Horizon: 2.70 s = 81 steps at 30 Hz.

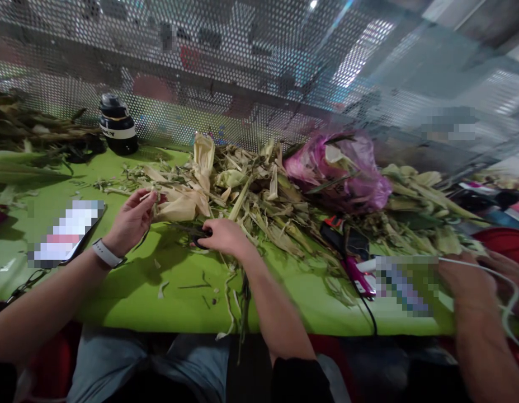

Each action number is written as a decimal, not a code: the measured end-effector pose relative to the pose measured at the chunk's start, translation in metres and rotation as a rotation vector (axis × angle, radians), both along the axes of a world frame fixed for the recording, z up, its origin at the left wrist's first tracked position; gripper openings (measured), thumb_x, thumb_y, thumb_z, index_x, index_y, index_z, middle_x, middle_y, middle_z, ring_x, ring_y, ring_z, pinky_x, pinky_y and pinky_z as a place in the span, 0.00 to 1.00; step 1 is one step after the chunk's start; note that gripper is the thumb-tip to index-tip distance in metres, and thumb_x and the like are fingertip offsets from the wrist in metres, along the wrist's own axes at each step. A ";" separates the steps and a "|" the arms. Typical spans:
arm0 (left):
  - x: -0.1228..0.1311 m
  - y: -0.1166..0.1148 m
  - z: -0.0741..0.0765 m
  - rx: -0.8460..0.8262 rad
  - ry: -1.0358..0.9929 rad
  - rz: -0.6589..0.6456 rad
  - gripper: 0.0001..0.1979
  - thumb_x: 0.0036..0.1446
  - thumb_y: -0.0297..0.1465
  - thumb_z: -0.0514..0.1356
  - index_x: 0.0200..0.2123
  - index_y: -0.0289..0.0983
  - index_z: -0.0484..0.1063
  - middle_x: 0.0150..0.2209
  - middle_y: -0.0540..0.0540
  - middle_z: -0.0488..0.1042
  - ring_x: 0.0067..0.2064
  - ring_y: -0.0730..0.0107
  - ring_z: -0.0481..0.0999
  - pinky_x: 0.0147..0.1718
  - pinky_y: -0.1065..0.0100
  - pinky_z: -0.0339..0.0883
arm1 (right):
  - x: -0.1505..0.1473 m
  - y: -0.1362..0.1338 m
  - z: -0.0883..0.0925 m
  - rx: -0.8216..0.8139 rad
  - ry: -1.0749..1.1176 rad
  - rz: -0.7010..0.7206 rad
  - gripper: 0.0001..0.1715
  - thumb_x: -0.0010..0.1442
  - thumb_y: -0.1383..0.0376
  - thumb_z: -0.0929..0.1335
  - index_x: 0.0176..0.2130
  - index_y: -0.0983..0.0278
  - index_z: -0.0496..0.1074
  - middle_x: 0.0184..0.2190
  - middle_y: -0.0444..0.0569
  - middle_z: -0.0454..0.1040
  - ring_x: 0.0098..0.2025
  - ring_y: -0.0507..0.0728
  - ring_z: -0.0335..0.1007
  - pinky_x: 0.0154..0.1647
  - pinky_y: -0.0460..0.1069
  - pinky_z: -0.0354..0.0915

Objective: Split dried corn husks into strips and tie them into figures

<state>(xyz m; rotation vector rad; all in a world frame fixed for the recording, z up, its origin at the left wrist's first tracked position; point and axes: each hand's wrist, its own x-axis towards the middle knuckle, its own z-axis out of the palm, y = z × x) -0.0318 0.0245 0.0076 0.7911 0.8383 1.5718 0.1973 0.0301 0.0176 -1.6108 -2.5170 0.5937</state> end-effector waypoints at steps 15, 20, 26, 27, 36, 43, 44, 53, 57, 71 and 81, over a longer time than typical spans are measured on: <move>0.004 -0.013 0.004 0.303 0.427 0.280 0.16 0.44 0.32 0.71 0.38 0.36 0.76 0.37 0.46 0.78 0.37 0.70 0.78 0.40 0.66 0.74 | 0.005 -0.018 0.020 -0.673 0.698 0.139 0.24 0.49 0.49 0.75 0.32 0.66 0.70 0.23 0.43 0.73 0.21 0.47 0.64 0.19 0.41 0.57; 0.005 -0.019 0.003 0.367 0.554 0.345 0.13 0.48 0.32 0.70 0.38 0.35 0.77 0.36 0.46 0.76 0.34 0.72 0.78 0.35 0.70 0.74 | -0.013 -0.026 0.015 -0.670 0.747 0.105 0.21 0.50 0.52 0.75 0.31 0.65 0.69 0.23 0.41 0.72 0.21 0.47 0.63 0.20 0.41 0.58; 0.001 -0.012 -0.004 0.499 0.620 0.354 0.13 0.47 0.32 0.71 0.37 0.36 0.77 0.34 0.47 0.75 0.32 0.75 0.76 0.30 0.74 0.74 | -0.016 -0.029 0.010 -0.645 0.765 0.089 0.19 0.48 0.55 0.76 0.31 0.65 0.70 0.24 0.41 0.72 0.26 0.48 0.68 0.26 0.43 0.62; 0.001 -0.011 -0.005 0.520 0.627 0.351 0.12 0.48 0.32 0.71 0.37 0.36 0.77 0.34 0.48 0.75 0.32 0.75 0.76 0.30 0.74 0.74 | -0.016 -0.029 0.010 -0.646 0.770 0.088 0.19 0.48 0.55 0.76 0.31 0.65 0.70 0.24 0.41 0.72 0.26 0.48 0.67 0.27 0.43 0.62; 0.002 -0.014 -0.006 0.568 0.672 0.335 0.10 0.49 0.31 0.70 0.37 0.37 0.78 0.33 0.48 0.76 0.31 0.75 0.76 0.28 0.74 0.74 | -0.017 -0.028 0.008 -0.667 0.818 0.071 0.20 0.47 0.56 0.77 0.30 0.66 0.70 0.24 0.40 0.71 0.25 0.48 0.66 0.27 0.43 0.62; 0.002 -0.013 -0.005 0.580 0.697 0.326 0.09 0.49 0.31 0.70 0.35 0.38 0.78 0.32 0.48 0.77 0.30 0.75 0.76 0.27 0.74 0.72 | -0.017 -0.028 0.009 -0.663 0.819 0.072 0.19 0.47 0.56 0.77 0.29 0.66 0.70 0.23 0.40 0.71 0.24 0.47 0.66 0.25 0.42 0.61; 0.002 -0.013 -0.005 0.578 0.697 0.322 0.09 0.49 0.31 0.70 0.36 0.38 0.78 0.32 0.48 0.77 0.30 0.75 0.76 0.27 0.74 0.72 | -0.017 -0.028 0.010 -0.664 0.819 0.070 0.19 0.46 0.56 0.77 0.29 0.66 0.70 0.22 0.40 0.71 0.23 0.47 0.65 0.25 0.42 0.60; 0.003 -0.013 -0.004 0.491 0.640 0.293 0.10 0.47 0.30 0.71 0.34 0.36 0.78 0.31 0.49 0.76 0.28 0.76 0.75 0.27 0.75 0.72 | -0.019 -0.030 0.010 -0.655 0.797 0.051 0.21 0.43 0.55 0.78 0.27 0.66 0.71 0.20 0.39 0.69 0.21 0.46 0.62 0.22 0.42 0.58; 0.006 -0.011 -0.004 0.310 0.457 0.223 0.13 0.43 0.32 0.72 0.33 0.35 0.77 0.31 0.48 0.78 0.30 0.73 0.78 0.29 0.72 0.74 | -0.014 -0.029 0.009 -0.697 0.733 0.120 0.20 0.43 0.57 0.79 0.28 0.67 0.72 0.22 0.40 0.71 0.23 0.46 0.63 0.23 0.42 0.58; 0.001 -0.001 -0.005 0.000 0.050 0.042 0.18 0.39 0.30 0.74 0.33 0.35 0.72 0.34 0.47 0.80 0.36 0.68 0.81 0.33 0.71 0.75 | -0.015 -0.018 0.003 -0.551 0.852 -0.004 0.24 0.50 0.49 0.74 0.31 0.66 0.70 0.20 0.42 0.72 0.18 0.45 0.58 0.16 0.40 0.52; 0.004 -0.002 -0.006 0.100 0.083 0.058 0.17 0.41 0.29 0.73 0.33 0.36 0.71 0.35 0.46 0.81 0.37 0.67 0.82 0.34 0.69 0.77 | -0.017 -0.014 0.001 -0.570 0.892 -0.049 0.29 0.53 0.43 0.70 0.31 0.67 0.70 0.21 0.44 0.74 0.15 0.44 0.57 0.15 0.41 0.52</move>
